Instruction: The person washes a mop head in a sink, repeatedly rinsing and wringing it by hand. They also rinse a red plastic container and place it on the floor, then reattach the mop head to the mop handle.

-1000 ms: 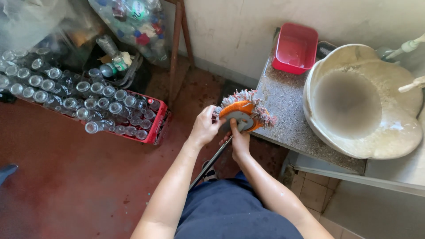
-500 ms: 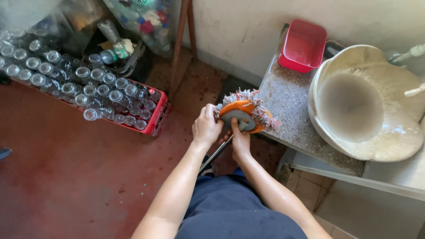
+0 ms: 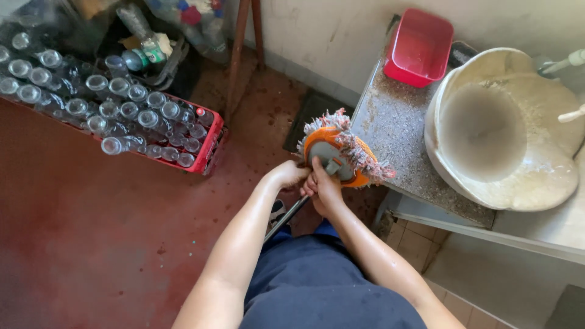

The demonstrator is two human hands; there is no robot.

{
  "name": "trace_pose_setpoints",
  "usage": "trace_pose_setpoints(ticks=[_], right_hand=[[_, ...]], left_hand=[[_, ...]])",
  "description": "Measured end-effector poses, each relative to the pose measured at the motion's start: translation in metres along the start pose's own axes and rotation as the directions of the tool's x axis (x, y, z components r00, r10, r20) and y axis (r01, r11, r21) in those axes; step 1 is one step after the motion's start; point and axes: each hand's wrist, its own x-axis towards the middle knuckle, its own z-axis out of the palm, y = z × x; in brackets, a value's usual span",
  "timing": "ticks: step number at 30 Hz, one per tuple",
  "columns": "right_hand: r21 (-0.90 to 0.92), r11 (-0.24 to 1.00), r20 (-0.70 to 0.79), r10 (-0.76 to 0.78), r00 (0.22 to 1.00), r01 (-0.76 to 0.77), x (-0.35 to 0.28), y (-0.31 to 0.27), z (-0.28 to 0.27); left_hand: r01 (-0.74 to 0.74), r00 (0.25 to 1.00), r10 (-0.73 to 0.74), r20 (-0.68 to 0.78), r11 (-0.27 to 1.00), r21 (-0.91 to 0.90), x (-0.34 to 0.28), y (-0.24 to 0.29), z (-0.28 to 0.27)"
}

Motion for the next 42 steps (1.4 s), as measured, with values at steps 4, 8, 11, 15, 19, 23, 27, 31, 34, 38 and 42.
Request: trace_pose_setpoints(ticks=[4,8,11,15,19,23,27,31,34,38,42], right_hand=[[-0.126,0.992,0.037,0.025,0.999,-0.020,0.020,-0.002,-0.016],[-0.209,0.976,0.089,0.074,0.993,-0.054,0.009,-0.023,-0.011],[-0.152,0.988,0.194,0.045,0.980,-0.016,0.008,-0.027,-0.015],[-0.211,0.977,0.342,0.039,0.939,0.037,0.014,-0.023,-0.023],[-0.248,0.968,0.396,0.061,0.916,0.043,0.018,-0.026,-0.028],[-0.200,0.979,0.407,0.051,0.912,0.034,0.020,-0.025,-0.034],[-0.209,0.978,0.364,0.060,0.929,0.018,0.024,-0.030,-0.036],[-0.192,0.981,0.362,0.048,0.931,0.024,0.032,-0.033,-0.046],[-0.191,0.981,0.368,0.045,0.929,0.028,0.041,-0.033,-0.055],[-0.155,0.987,0.423,0.029,0.906,0.040,0.048,-0.031,-0.063],[-0.131,0.991,0.424,0.032,0.905,0.026,0.045,-0.032,-0.060]], left_hand=[[-0.101,0.995,0.099,0.018,0.983,0.156,-0.021,0.025,-0.014],[-0.261,0.955,0.288,-0.072,0.929,0.262,-0.086,0.060,-0.037],[-0.400,0.826,0.423,-0.372,0.906,0.142,-0.038,0.025,-0.050],[-0.491,0.846,0.350,-0.403,0.807,-0.330,-0.009,0.009,-0.058],[-0.497,0.840,0.431,-0.329,0.854,-0.150,0.029,-0.041,-0.026],[-0.524,0.781,0.255,-0.570,0.764,-0.377,0.023,-0.050,-0.016],[-0.617,0.645,0.108,-0.756,0.658,-0.432,0.005,-0.046,-0.054],[-0.644,0.676,0.129,-0.726,0.581,-0.497,-0.019,-0.040,-0.080],[-0.584,0.782,0.147,-0.605,0.510,-0.631,-0.051,-0.018,-0.087],[-0.320,0.893,0.438,-0.103,0.457,-0.830,-0.090,0.015,-0.083],[-0.239,0.811,0.585,0.002,0.335,-0.911,-0.077,0.007,-0.074]])
